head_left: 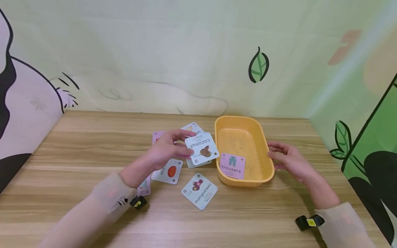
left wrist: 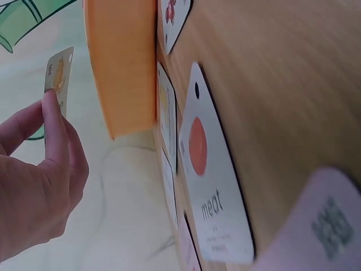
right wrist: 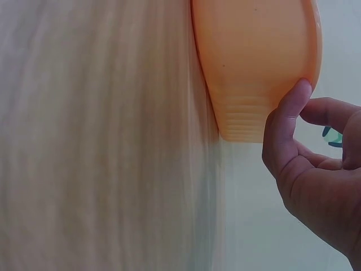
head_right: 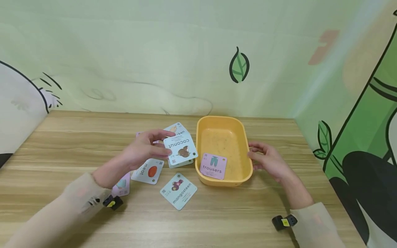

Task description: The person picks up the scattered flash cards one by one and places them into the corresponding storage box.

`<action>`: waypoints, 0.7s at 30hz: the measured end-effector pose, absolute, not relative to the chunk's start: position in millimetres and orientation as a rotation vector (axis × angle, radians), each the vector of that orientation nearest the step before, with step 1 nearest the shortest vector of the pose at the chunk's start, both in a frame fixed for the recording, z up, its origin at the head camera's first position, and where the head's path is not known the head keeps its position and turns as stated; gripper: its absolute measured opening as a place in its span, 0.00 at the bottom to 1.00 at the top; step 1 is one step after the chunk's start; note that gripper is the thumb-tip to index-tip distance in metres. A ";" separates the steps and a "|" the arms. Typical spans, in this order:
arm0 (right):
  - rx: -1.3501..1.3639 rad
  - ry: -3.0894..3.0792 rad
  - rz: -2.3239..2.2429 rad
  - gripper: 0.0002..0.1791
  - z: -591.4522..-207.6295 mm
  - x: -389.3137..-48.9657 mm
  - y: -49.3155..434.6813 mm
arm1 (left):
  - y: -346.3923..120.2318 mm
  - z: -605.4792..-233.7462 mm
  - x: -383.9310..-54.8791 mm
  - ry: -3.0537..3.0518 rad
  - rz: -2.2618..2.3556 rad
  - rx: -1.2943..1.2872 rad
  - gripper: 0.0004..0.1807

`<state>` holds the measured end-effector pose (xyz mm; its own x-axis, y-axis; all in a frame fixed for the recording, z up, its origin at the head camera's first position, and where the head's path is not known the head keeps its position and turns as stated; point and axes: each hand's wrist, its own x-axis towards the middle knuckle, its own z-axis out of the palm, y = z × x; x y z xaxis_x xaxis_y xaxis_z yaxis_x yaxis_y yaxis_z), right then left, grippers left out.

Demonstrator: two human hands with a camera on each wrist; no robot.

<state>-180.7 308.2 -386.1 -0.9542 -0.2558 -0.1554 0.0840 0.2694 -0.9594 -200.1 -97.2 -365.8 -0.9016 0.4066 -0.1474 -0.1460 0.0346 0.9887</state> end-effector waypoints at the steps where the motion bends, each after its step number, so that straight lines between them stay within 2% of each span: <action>1: -0.163 2.265 -1.736 0.30 -386.0 -180.8 308.1 | -95.0 -365.9 -200.1 1.927 1.915 0.272 0.31; 21: -0.166 2.252 -1.751 0.30 -387.0 -181.7 309.5 | -61.5 -371.3 -205.9 1.877 1.822 0.342 0.28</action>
